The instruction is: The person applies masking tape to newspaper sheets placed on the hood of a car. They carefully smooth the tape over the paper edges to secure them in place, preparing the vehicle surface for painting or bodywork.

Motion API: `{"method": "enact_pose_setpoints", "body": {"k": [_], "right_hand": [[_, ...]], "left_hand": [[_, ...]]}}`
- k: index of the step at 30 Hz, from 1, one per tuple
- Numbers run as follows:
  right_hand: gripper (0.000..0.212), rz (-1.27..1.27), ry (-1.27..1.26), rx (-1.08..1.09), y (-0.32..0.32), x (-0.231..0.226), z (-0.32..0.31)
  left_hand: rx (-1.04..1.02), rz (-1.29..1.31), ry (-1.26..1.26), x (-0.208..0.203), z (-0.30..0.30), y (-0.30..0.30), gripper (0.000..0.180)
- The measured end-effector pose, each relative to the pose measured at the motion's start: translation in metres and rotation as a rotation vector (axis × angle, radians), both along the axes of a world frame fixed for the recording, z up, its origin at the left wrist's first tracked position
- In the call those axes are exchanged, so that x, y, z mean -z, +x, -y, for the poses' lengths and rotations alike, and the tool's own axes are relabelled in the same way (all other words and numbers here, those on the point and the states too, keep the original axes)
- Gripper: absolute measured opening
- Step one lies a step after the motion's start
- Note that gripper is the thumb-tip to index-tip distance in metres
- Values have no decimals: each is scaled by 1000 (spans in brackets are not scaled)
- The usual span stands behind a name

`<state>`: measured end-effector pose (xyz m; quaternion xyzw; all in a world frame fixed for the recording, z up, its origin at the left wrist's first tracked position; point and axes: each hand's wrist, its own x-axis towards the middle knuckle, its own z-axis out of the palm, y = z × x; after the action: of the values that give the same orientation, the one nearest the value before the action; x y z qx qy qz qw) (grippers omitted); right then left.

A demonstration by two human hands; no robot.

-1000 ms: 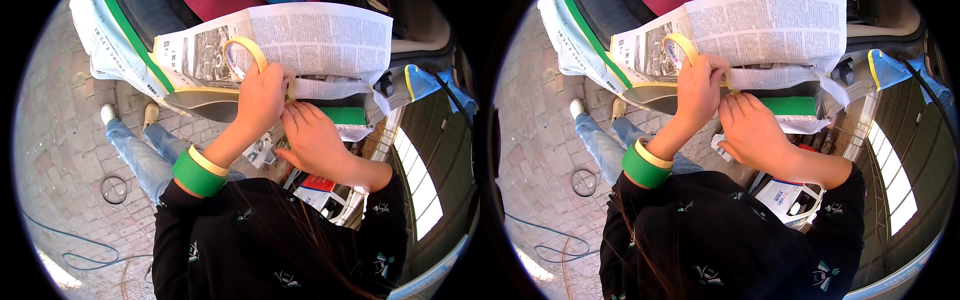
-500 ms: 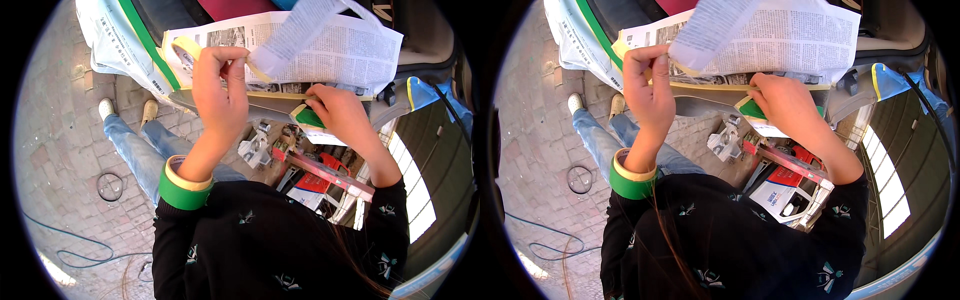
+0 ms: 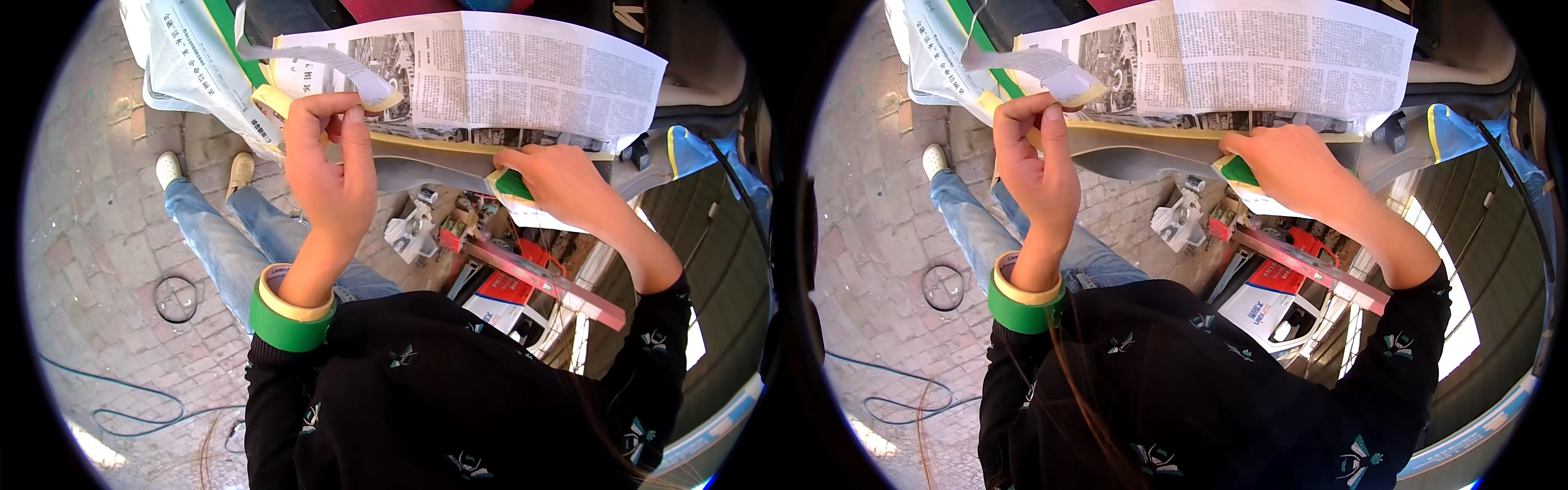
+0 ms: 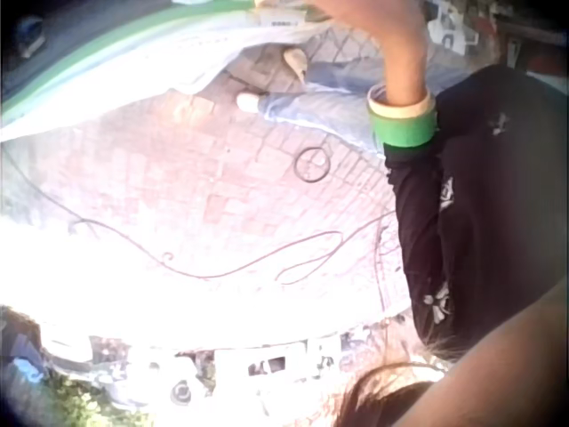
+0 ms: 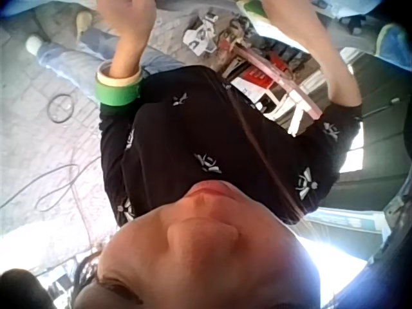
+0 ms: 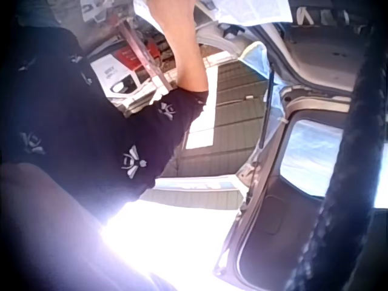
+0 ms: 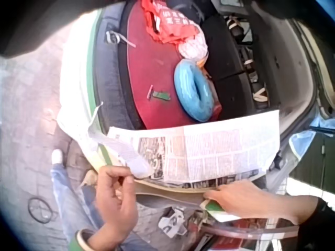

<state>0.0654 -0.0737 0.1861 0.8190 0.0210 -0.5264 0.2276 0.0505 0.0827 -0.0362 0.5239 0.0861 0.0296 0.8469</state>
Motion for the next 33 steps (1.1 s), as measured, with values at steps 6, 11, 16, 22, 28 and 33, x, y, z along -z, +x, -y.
{"method": "enact_pose_setpoints", "body": {"k": [6, 11, 16, 22, 28, 33], "right_hand": [[29, -26, -148, -56, 2, 0, 4], [30, 86, -18, -127, -12, -8, 9], [49, 528, 517, 577, -1, -27, -21], [100, 643, 917, 662, -5, -29, -23], [98, 668, 891, 500, -11, -32, -18], [78, 364, 1036, 609, 15, -30, 17]], "left_hand": [[94, 53, 118, -6, -14, -5, 6], [145, 41, 146, -22, -20, -5, 10], [5, 391, 434, -50, -23, -7, 17], [33, 827, 699, -101, -10, -25, 18], [142, 1124, 783, -108, 5, -47, 19], [161, 1154, 830, -112, 9, -64, 21]]}}
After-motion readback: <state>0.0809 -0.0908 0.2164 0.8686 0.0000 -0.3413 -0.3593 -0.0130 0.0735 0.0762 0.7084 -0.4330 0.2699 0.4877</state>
